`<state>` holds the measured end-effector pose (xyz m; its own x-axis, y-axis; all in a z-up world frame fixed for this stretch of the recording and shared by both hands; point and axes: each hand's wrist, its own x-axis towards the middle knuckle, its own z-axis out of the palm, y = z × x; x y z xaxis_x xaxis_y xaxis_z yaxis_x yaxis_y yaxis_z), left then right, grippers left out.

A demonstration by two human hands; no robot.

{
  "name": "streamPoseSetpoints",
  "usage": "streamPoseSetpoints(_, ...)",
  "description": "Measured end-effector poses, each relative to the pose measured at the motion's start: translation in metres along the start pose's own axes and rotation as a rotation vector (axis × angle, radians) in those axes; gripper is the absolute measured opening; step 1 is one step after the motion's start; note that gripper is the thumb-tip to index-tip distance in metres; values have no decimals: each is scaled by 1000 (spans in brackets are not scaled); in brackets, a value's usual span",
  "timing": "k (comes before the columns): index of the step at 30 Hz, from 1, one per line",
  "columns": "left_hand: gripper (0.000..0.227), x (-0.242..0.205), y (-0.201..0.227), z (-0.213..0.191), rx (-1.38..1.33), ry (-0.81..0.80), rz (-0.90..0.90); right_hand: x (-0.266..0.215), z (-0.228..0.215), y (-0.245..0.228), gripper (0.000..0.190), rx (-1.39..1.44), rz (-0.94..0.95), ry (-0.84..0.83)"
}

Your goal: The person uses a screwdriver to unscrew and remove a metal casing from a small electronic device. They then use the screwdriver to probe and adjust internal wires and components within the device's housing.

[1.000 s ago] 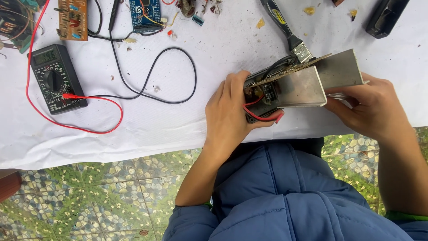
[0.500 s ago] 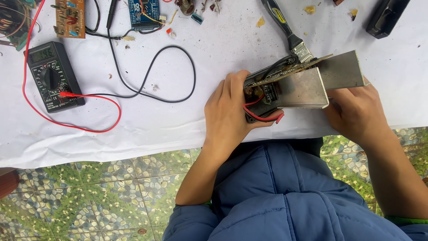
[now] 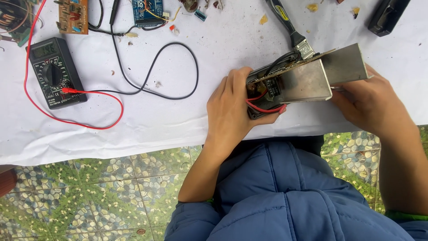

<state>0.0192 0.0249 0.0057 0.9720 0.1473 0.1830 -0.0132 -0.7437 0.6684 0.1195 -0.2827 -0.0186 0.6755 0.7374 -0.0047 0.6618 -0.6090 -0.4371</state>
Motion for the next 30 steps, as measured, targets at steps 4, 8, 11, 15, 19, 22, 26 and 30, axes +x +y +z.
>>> streamPoseSetpoints(4,81,2,2,-1,-5,28,12,7,-12,-1,14,-43,-76,-18)
streamPoseSetpoints(8,81,2,-1,1,30,39,16,9,-16,-12,16,-115,-79,-48)
streamPoseSetpoints(11,85,1,-3,2,31,17,17,0,-8,-10,12,-144,33,-93)
streamPoseSetpoints(15,88,1,-1,2,32,-25,3,-18,15,2,11,-62,141,-76)
streamPoseSetpoints(19,82,3,-1,1,4,-3,24,-26,33,13,10,-51,100,51)
streamPoseSetpoints(22,77,6,2,-4,-74,-19,4,-27,37,13,6,-48,110,64)
streamPoseSetpoints(26,80,5,1,-2,-58,-29,-15,-21,34,3,9,-13,101,71)
streamPoseSetpoints(30,84,4,0,0,-54,-50,-39,3,20,-19,10,27,-37,140)
